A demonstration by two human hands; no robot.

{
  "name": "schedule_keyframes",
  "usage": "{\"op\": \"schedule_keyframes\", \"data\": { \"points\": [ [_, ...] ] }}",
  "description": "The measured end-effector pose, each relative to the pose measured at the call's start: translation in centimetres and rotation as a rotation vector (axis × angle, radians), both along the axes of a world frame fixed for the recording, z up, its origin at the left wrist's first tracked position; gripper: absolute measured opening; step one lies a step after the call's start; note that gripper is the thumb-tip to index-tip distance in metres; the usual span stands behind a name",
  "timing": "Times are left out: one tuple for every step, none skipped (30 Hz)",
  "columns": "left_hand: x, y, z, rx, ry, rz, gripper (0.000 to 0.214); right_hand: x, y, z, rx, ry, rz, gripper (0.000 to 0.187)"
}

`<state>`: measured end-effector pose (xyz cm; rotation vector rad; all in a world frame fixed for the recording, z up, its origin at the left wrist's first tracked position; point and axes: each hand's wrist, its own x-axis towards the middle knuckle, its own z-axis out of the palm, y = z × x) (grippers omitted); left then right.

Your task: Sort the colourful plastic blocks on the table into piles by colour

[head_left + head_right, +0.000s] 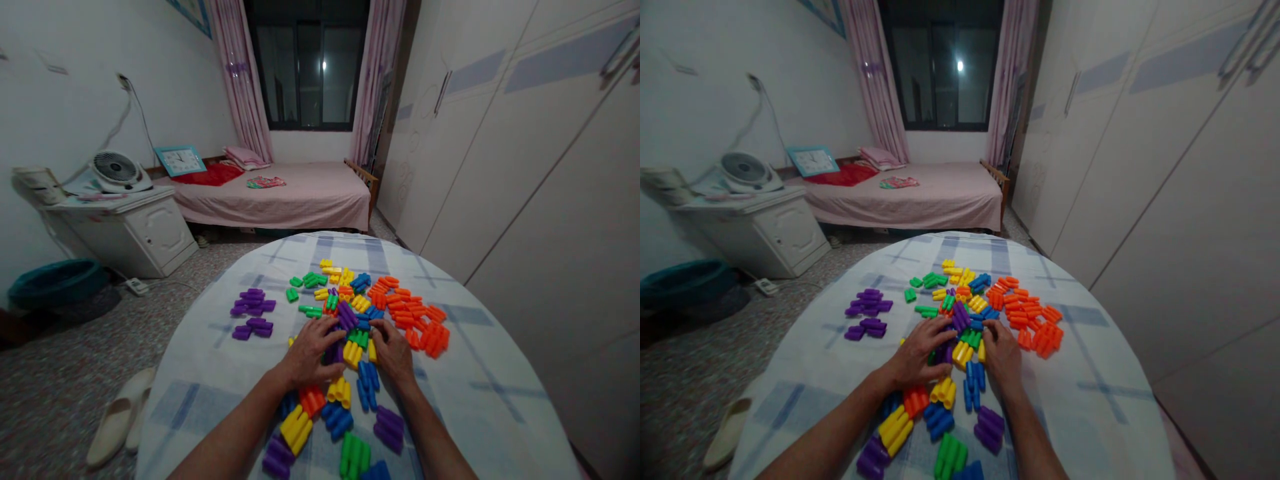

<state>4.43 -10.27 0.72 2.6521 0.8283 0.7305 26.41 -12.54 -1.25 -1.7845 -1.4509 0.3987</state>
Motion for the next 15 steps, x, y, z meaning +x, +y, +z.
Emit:
{"op": "schedule_keyframes", "data": {
  "points": [
    [-0.1,0.0,0.0,-0.023,-0.011,0.0,0.063,0.0,0.0,0.0,-0.003,-0.002,-0.006,0.031],
    [-0.2,0.0,0.0,-0.044,-0.022,-0.002,0.062,0.0,0.0,0.0,-0.006,-0.003,-0.011,0.031],
    [-0.4,0.0,0.1,-0.06,-0.033,-0.004,0.062,-0.1,0.0,0.0,-0.008,-0.003,-0.012,0.03],
    [-0.5,0.0,0.2,-0.074,-0.043,-0.002,0.061,-0.1,0.0,0.0,-0.007,-0.004,-0.01,0.03],
    [-0.5,0.0,0.4,-0.088,-0.051,0.001,0.062,-0.1,0.0,0.0,-0.005,-0.005,-0.009,0.03],
    [-0.6,0.0,0.5,-0.102,-0.062,0.008,0.062,-0.1,0.0,0.0,-0.003,-0.005,-0.007,0.029],
    [-0.6,0.0,0.7,-0.115,-0.073,0.018,0.062,-0.1,0.0,0.0,-0.001,-0.006,-0.004,0.029],
    [-0.6,-0.1,0.9,-0.129,-0.082,0.028,0.063,-0.1,0.0,0.0,0.0,-0.009,-0.004,0.029],
    [-0.6,-0.1,1.0,-0.141,-0.086,0.033,0.065,0.0,0.0,0.0,0.002,-0.014,-0.003,0.029],
    [-0.6,-0.1,1.1,-0.151,-0.085,0.031,0.067,0.0,0.0,0.0,0.004,-0.018,-0.003,0.029],
    [-0.6,-0.1,1.2,-0.158,-0.083,0.021,0.068,0.0,0.0,0.0,0.006,-0.023,-0.001,0.029],
    [-0.6,-0.1,1.2,-0.166,-0.078,0.003,0.069,0.0,0.0,0.0,0.01,-0.027,0.0,0.029],
    [-0.6,-0.1,1.2,-0.176,-0.07,-0.02,0.07,0.0,0.1,0.0,0.013,-0.03,-0.001,0.029],
    [-0.7,-0.1,1.1,-0.186,-0.064,-0.043,0.071,0.0,0.1,0.0,0.015,-0.031,-0.002,0.029],
    [-0.7,-0.1,1.1,-0.195,-0.058,-0.06,0.072,0.1,0.0,-0.1,0.016,-0.03,-0.003,0.03]
  ]
}}
